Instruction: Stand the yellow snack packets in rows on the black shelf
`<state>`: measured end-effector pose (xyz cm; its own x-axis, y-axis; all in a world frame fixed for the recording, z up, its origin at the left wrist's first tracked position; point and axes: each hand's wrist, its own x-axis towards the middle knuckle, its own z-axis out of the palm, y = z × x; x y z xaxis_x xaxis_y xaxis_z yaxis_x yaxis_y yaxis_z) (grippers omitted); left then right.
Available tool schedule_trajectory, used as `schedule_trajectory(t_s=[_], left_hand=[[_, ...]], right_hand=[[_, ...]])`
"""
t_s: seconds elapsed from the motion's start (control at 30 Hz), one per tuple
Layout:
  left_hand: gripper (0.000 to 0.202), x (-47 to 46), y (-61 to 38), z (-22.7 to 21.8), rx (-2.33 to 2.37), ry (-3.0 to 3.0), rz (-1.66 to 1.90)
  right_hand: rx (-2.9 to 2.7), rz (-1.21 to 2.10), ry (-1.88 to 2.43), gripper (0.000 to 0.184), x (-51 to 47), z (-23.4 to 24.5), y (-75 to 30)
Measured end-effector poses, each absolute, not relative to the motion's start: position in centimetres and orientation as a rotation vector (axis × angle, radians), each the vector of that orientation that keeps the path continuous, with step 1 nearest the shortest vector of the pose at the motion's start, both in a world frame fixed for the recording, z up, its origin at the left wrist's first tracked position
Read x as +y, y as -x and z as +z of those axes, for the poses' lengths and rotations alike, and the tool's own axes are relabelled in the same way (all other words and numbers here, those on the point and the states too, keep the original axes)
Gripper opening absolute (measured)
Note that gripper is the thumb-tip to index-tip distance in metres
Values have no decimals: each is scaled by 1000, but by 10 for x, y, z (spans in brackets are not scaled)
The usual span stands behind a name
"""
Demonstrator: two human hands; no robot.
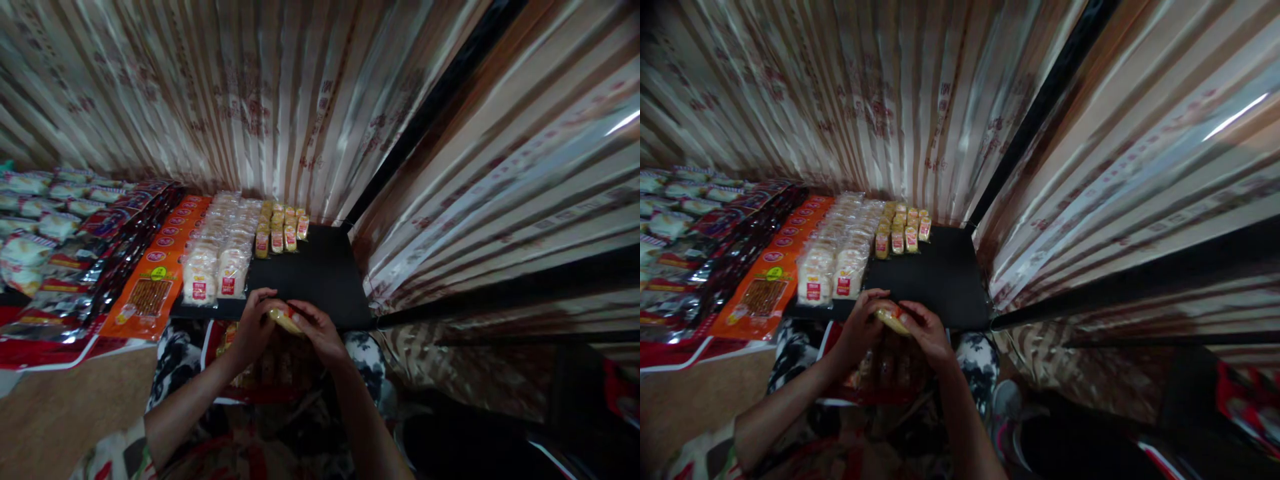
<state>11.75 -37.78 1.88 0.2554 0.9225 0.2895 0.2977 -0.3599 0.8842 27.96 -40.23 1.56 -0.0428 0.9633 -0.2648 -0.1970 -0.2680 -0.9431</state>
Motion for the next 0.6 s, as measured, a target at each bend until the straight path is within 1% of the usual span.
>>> schedule_trajectory(t_s=[0.13,0.23,0.37,0.5,0.6], left_hand=[[32,-354,-134,15,1146,-1602,1150],[22,-342,-154,8,1221,-1283,1122],[14,-329,-179,7,1135,-981,1053],[14,-317,-194,13,1063,-932,1054],[19,-304,-203,13,1143,-1083,1019]], right_hand=[[-889,1358,1243,34,-395,17,-283],[-913,1201,1281,32,-385,16,-286],[-969,1020,1371,31,-370,9,-294],[-1070,919,1451,34,-352,-2,-310],[-1178,825,1519,35,-337,-11,-323]])
